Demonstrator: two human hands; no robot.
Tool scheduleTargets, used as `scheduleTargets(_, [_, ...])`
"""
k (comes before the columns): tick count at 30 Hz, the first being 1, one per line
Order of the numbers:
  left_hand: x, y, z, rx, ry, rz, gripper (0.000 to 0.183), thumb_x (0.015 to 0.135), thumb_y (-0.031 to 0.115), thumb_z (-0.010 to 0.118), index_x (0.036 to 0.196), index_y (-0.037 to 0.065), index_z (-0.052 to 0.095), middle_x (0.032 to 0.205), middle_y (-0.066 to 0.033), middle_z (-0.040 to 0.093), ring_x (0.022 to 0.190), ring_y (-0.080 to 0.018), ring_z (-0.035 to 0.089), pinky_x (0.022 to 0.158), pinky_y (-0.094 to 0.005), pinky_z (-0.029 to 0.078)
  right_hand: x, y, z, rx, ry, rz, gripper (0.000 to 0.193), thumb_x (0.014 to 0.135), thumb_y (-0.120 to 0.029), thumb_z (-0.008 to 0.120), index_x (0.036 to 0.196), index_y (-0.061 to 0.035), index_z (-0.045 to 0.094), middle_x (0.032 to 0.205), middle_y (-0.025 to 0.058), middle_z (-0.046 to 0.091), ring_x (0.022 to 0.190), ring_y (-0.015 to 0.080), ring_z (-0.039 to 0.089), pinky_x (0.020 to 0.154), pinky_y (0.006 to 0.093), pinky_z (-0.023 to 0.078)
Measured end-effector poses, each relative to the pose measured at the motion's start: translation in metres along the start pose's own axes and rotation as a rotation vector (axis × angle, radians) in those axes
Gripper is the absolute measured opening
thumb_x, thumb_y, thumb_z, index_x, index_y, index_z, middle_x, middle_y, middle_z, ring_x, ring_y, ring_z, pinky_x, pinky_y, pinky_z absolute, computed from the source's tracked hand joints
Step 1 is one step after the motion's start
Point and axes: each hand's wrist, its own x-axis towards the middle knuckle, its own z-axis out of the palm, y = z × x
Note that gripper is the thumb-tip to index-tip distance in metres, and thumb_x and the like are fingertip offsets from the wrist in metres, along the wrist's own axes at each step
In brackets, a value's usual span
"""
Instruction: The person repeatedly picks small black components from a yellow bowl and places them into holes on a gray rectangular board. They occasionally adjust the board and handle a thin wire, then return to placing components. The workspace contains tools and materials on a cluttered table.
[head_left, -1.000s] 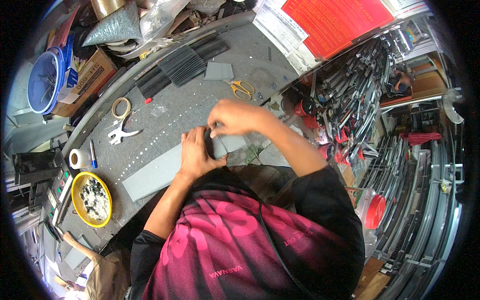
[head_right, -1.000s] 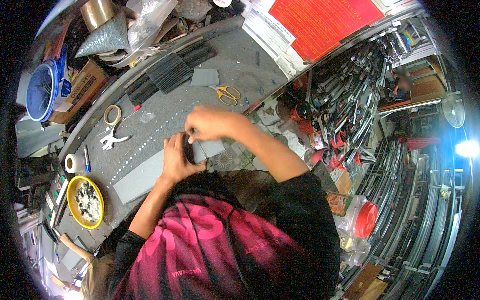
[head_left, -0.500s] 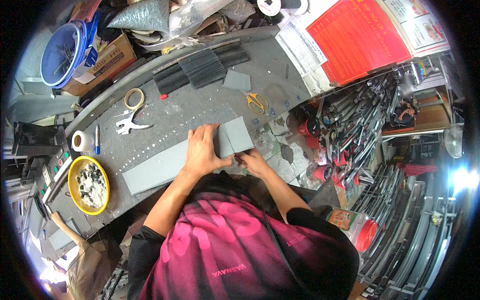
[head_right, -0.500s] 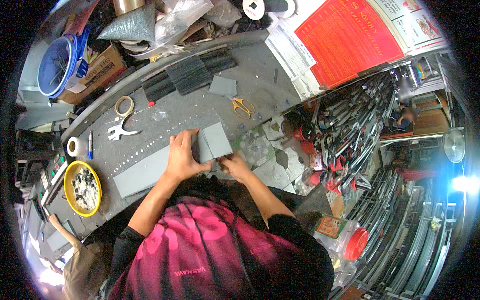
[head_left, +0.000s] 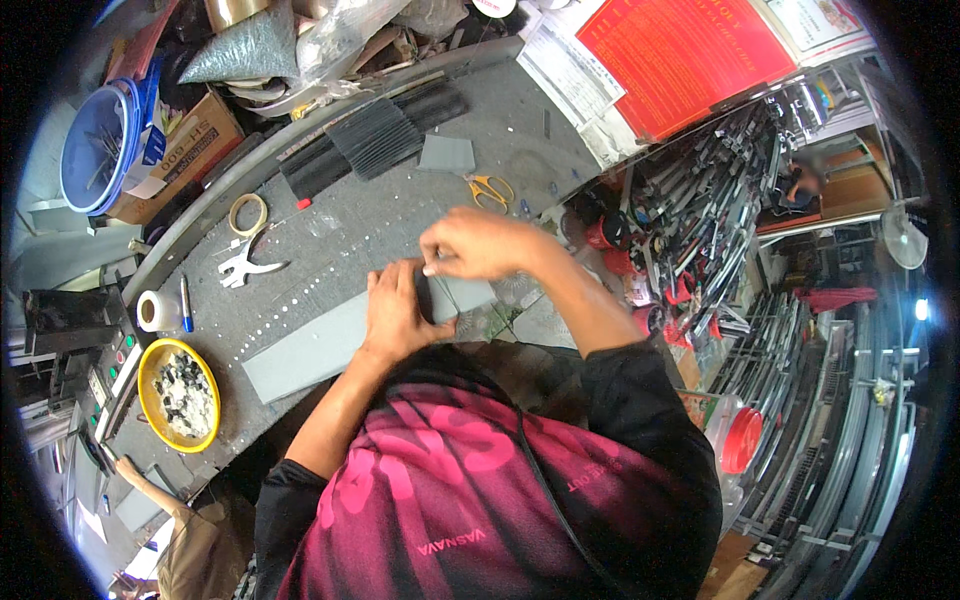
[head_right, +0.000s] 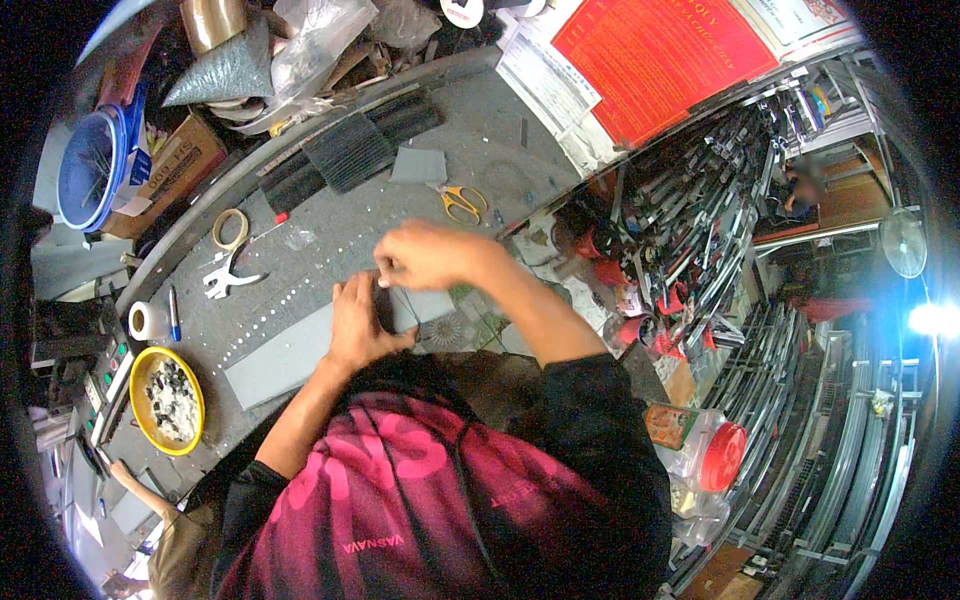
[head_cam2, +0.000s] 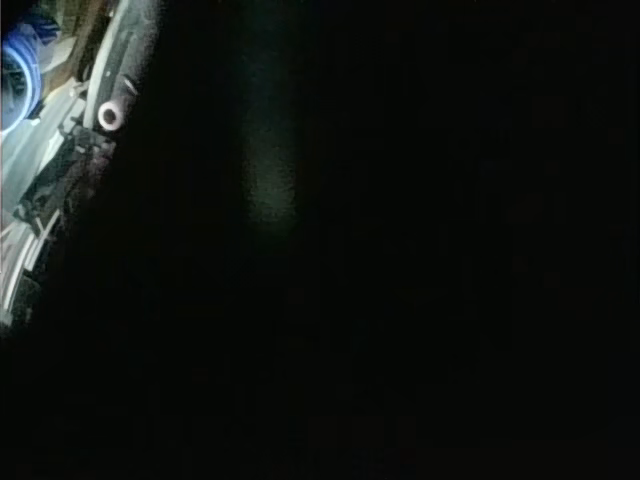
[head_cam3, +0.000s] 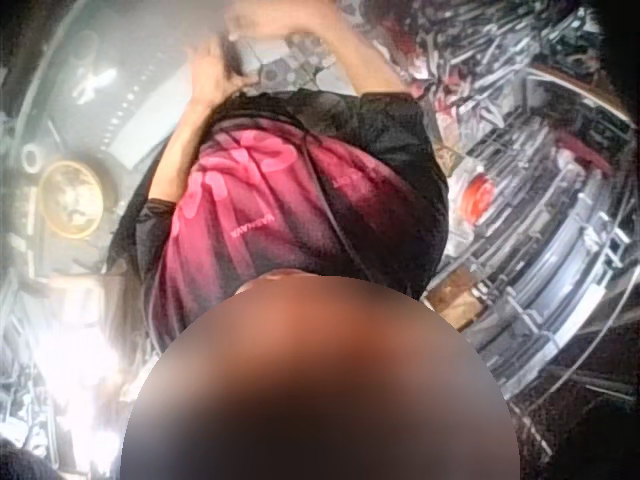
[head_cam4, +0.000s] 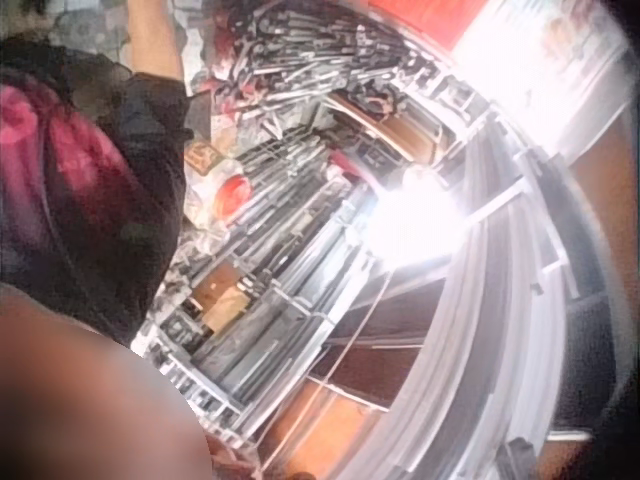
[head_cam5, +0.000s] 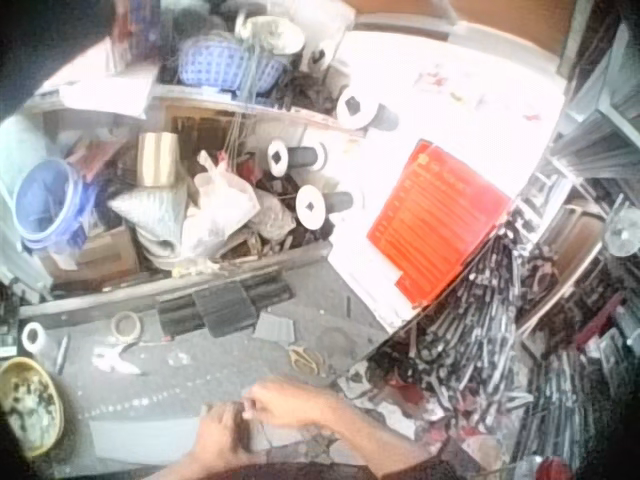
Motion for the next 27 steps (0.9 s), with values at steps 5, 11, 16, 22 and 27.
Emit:
scheduleTargets(5, [-0.003,0.006,-0.008,-0.049,0.060,0.031,0.098,0.058,0.033,0.101,0.140,0.001,0.057,0.124,-0.0193,0.070,0.119,-0.0396,0.066,0.104,-0.0539,0.044,0.055,0.088,0.009,0.371,-0.126,0.004,0.034,0.091,-0.035,0.091,0.096,-0.0029,0.080,0.085,0.0059,0.076,0.083,0.0186,0.069,0.076,0.0398,0.053])
scheduleTargets(11, [0.007,-0.003,-0.014,-0.044,0.118,-0.014,0.102,0.056,0.035,0.103,0.142,0.001,0.059,0.131,-0.0205,0.069,0.125,-0.0412,0.065,0.110,-0.0540,0.045,-0.009,0.119,0.165,0.996,0.386,0.264,0.024,0.103,-0.022,0.074,0.118,-0.0034,0.076,0.097,-0.0018,0.073,0.084,0.0118,0.065,0.078,0.0342,0.053])
scheduleTargets(16, [0.009,-0.013,0.000,-0.046,0.085,-0.008,0.104,0.056,0.034,0.104,0.144,0.001,0.058,0.132,-0.0179,0.070,0.125,-0.0393,0.065,0.110,-0.0534,0.044,-0.084,0.046,0.165,0.629,0.141,0.434,0.020,0.104,-0.024,0.074,0.109,-0.0047,0.073,0.092,0.0089,0.077,0.087,0.0274,0.075,0.079,0.0506,0.054])
scheduleTargets(22, [0.013,-0.020,0.004,-0.071,0.071,0.016,0.106,0.055,0.036,0.105,0.145,0.001,0.059,0.131,-0.0180,0.070,0.125,-0.0400,0.064,0.110,-0.0537,0.044,-0.077,-0.026,0.060,0.039,0.147,0.067,0.020,0.103,-0.024,0.074,0.109,-0.0050,0.073,0.090,0.0192,0.073,0.092,0.0475,0.070,0.083,0.0560,0.053])
scheduleTargets(27, [0.006,-0.008,-0.006,-0.054,0.005,-0.039,0.100,0.057,0.036,0.104,0.141,0.002,0.060,0.126,-0.0173,0.070,0.122,-0.0393,0.065,0.109,-0.0534,0.044,0.041,0.035,-0.001,0.071,-0.072,-0.117,0.028,0.095,-0.030,0.087,0.100,-0.0041,0.079,0.090,0.0173,0.078,0.085,0.0371,0.074,0.079,0.0495,0.056])
